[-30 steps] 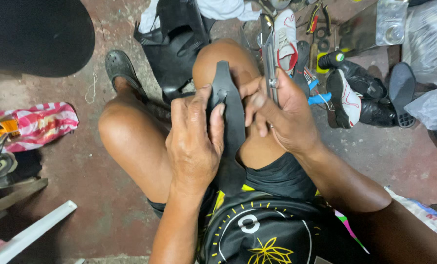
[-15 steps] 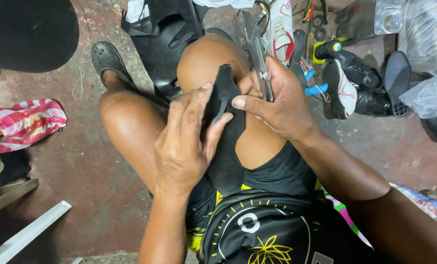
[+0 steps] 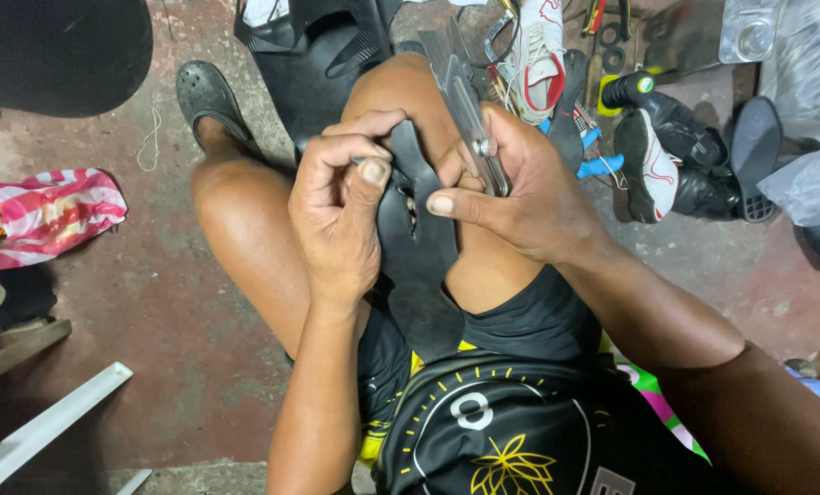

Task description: The person uses a utility knife to trim and shape a black rubber sole piece, then uses pliers and the knife to remove the existing sole and heel from a white and red shoe.

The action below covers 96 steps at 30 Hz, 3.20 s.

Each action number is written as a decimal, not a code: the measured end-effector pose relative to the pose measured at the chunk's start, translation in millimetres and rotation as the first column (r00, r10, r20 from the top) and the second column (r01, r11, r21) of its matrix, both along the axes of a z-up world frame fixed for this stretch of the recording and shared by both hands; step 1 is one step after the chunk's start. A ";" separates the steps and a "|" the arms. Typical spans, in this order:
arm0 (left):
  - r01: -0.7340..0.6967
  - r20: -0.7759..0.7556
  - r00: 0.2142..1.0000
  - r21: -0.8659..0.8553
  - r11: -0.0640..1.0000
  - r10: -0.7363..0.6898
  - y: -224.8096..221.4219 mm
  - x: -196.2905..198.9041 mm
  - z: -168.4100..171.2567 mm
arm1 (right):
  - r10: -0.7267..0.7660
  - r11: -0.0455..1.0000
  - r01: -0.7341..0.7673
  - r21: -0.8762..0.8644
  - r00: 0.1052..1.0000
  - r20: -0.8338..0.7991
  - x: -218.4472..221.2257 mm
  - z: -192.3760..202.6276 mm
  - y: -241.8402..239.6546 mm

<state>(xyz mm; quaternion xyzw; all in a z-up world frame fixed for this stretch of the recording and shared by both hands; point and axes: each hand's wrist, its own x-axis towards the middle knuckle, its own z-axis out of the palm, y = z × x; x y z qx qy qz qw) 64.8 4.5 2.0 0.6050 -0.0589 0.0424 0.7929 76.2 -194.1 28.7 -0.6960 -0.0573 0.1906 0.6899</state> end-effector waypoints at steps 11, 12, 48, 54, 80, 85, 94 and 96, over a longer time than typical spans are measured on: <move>0.140 -0.147 0.975 -0.191 0.971 -0.169 0.6 2.4 14.0 | 0.299 0.827 -0.053 -0.560 0.885 0.357 4.6 37.1 -56.8; 0.140 -0.146 0.974 -0.201 0.970 -0.171 0.1 4.0 16.5 | 0.397 0.765 -0.028 -0.643 0.807 0.437 9.2 44.6 -63.8; 0.166 -0.047 0.986 0.129 0.978 -0.161 -24.9 25.4 14.9 | 0.996 0.066 0.419 -0.905 0.025 0.084 63.2 140.6 -56.1; 0.136 -0.025 0.991 0.079 0.987 -0.135 -23.6 25.0 14.2 | 0.997 -0.055 0.359 -0.932 0.069 -0.032 74.4 136.9 -70.8; -0.579 0.227 0.815 0.324 0.748 0.533 51.0 -106.9 47.1 | 0.333 0.929 -0.346 -0.130 0.936 -0.113 8.1 24.2 80.4; -0.545 0.165 0.837 0.353 0.761 0.522 50.9 -107.2 50.1 | 0.332 0.942 -0.334 -0.017 0.941 -0.073 -0.4 9.6 87.0; -0.515 0.264 0.848 0.609 0.603 0.459 61.2 -98.5 62.3 | 0.299 0.954 -0.299 0.006 0.949 -0.100 -9.9 -0.4 86.3; -0.482 0.295 0.868 0.696 0.532 0.400 68.0 -98.3 67.0 | 0.308 0.950 -0.311 -0.026 0.948 -0.086 -10.3 -0.7 85.8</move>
